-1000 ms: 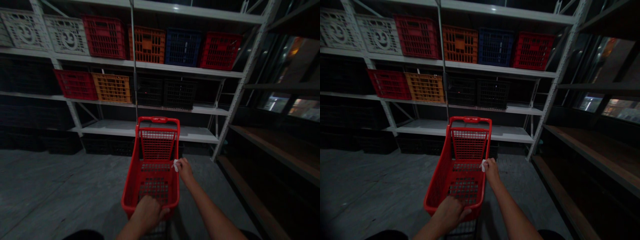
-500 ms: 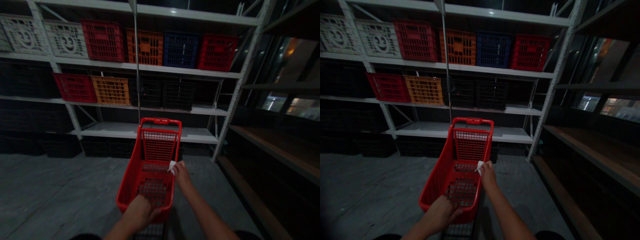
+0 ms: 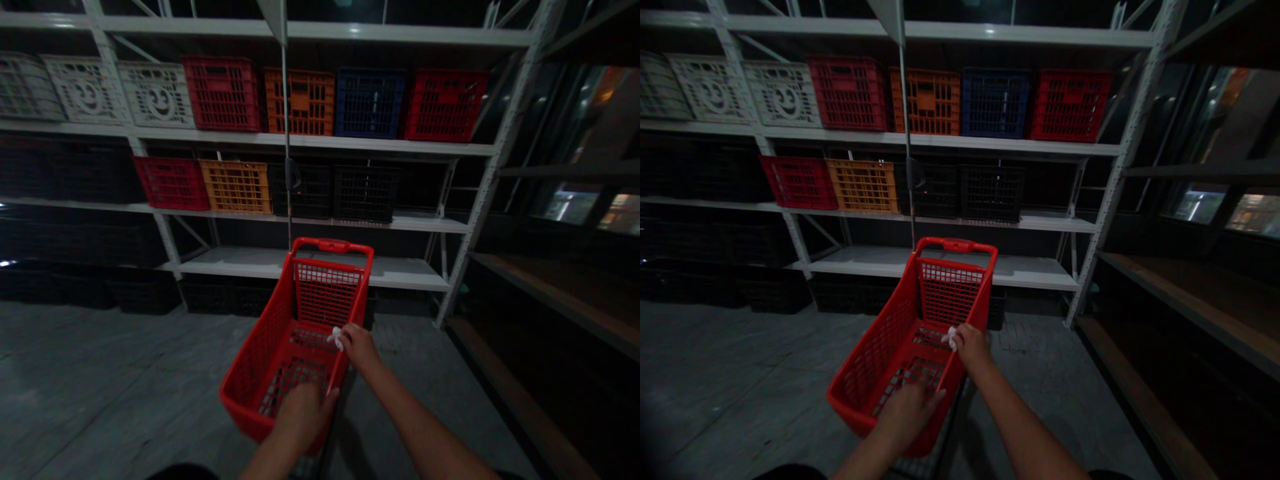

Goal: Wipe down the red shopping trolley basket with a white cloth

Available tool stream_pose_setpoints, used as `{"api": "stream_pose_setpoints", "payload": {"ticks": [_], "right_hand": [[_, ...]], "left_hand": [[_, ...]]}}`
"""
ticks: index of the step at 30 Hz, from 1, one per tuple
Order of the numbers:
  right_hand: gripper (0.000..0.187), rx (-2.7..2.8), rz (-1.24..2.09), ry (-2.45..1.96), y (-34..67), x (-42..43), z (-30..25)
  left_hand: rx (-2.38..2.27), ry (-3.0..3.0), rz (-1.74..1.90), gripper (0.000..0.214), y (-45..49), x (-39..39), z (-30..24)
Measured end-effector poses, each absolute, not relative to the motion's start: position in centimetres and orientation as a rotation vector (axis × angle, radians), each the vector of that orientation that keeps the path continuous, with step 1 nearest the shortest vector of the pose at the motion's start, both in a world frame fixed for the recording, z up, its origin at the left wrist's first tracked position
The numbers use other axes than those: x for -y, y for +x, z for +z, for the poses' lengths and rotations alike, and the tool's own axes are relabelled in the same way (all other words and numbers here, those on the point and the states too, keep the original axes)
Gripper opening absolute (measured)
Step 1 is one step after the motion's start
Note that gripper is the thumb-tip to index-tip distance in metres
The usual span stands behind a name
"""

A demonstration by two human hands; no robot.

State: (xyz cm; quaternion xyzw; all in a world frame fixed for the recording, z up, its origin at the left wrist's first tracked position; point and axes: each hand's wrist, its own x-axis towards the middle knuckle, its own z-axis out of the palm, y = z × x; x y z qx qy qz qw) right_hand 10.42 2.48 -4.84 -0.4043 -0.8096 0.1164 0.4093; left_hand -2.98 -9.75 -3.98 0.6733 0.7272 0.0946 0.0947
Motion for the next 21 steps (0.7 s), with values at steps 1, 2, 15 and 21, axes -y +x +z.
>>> {"api": "stream_pose_setpoints", "payload": {"ticks": [1,2,15,21], "right_hand": [[0.010,2.060,0.280,-1.004,9.9,-1.4,-5.4],[0.009,2.087,0.273,-0.962,9.5,-0.4,-6.0],[0.016,2.072,0.244,-0.775,11.0,-0.2,-6.6],[0.027,2.201,0.250,-0.649,10.5,1.5,-6.5]], "left_hand": [[-2.173,1.995,0.307,0.045,-1.9,9.4,-4.2],[-2.205,1.989,0.313,0.041,-1.1,9.2,-4.5],[-2.269,2.102,0.240,0.039,-1.1,10.1,-5.9],[-2.159,2.104,0.257,0.040,-2.9,10.6,-5.9]]}}
